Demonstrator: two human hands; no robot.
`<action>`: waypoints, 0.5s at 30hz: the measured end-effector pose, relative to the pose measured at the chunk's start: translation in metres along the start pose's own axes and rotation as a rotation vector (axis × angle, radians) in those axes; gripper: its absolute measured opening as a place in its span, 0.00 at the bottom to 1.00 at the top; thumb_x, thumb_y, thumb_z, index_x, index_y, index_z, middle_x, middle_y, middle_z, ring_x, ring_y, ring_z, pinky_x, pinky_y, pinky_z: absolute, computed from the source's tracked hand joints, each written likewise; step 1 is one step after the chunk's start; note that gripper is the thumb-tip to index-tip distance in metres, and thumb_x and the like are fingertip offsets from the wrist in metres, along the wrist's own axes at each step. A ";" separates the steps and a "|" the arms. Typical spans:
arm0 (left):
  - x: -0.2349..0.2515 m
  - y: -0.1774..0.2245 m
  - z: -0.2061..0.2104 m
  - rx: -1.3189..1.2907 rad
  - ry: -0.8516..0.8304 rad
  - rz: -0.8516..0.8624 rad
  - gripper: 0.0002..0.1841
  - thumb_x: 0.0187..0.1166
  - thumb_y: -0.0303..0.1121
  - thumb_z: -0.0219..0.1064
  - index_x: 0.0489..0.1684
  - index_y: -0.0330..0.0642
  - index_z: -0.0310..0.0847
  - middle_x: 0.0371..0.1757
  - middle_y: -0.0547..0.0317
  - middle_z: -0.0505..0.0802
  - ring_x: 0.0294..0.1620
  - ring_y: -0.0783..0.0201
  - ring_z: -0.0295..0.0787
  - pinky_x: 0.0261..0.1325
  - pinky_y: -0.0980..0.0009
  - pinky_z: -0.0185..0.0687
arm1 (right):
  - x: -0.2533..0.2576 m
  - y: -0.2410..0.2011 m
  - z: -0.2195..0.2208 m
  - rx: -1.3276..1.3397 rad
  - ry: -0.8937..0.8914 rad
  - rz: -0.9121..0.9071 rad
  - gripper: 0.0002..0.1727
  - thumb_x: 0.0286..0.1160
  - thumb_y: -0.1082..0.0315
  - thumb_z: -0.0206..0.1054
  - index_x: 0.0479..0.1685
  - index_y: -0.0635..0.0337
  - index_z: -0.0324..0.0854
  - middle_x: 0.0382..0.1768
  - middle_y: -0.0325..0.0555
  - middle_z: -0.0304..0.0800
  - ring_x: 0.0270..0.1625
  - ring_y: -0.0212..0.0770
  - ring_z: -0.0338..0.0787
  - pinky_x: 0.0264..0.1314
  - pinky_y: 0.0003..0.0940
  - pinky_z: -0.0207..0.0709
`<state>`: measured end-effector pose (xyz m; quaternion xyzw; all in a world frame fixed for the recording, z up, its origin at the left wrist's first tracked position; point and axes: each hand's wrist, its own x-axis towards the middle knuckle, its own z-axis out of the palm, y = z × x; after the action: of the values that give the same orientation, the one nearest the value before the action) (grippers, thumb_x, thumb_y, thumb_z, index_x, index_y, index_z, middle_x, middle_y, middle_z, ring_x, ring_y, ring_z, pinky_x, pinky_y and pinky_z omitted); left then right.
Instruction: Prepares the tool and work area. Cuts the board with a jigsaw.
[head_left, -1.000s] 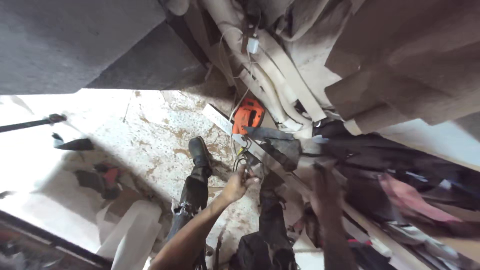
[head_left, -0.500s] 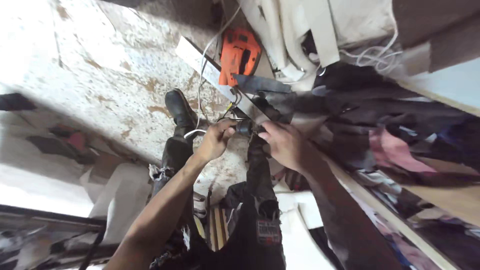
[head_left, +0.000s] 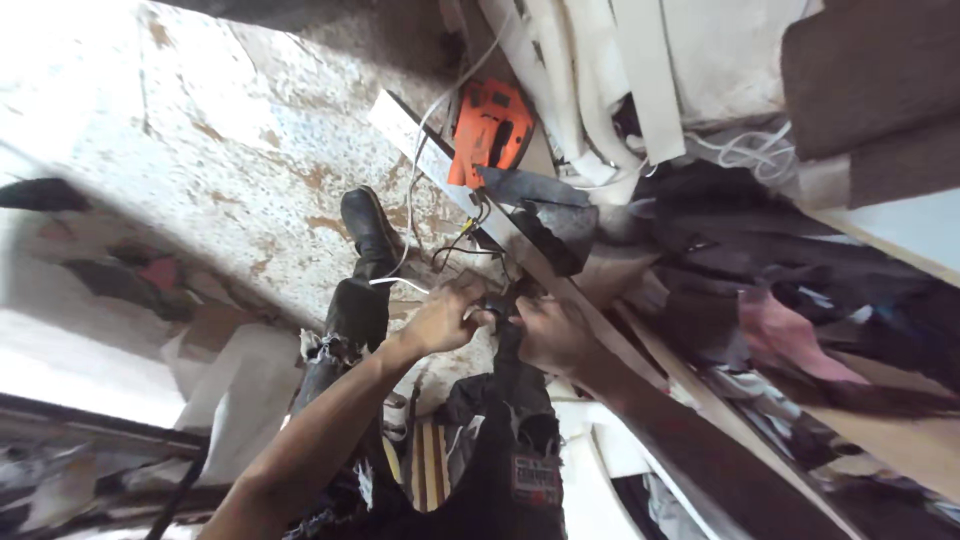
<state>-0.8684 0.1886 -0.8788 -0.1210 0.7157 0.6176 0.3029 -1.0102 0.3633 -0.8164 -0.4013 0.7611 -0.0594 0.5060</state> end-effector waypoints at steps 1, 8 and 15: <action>-0.001 0.003 -0.003 0.046 -0.036 -0.024 0.22 0.85 0.50 0.59 0.54 0.39 0.86 0.53 0.48 0.93 0.59 0.50 0.89 0.68 0.47 0.81 | 0.000 -0.002 0.004 0.007 0.007 -0.006 0.13 0.65 0.61 0.70 0.36 0.65 0.83 0.23 0.56 0.85 0.28 0.61 0.90 0.28 0.59 0.81; -0.003 0.003 -0.006 0.036 -0.110 -0.138 0.24 0.86 0.51 0.56 0.58 0.37 0.83 0.51 0.45 0.92 0.57 0.46 0.89 0.64 0.42 0.81 | 0.016 -0.013 0.001 0.048 -0.173 0.041 0.16 0.66 0.61 0.69 0.42 0.67 0.83 0.28 0.58 0.88 0.35 0.62 0.92 0.37 0.59 0.83; 0.043 -0.009 -0.026 0.508 -0.068 -0.539 0.42 0.86 0.62 0.55 0.95 0.47 0.52 0.95 0.47 0.57 0.94 0.37 0.47 0.88 0.28 0.38 | 0.181 0.128 0.007 0.456 -0.071 0.207 0.20 0.78 0.62 0.68 0.67 0.58 0.85 0.60 0.53 0.91 0.64 0.50 0.90 0.71 0.58 0.82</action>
<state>-0.9050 0.1701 -0.9096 -0.2055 0.7780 0.3220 0.4988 -1.1048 0.3300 -1.0142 -0.1985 0.7470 -0.1634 0.6131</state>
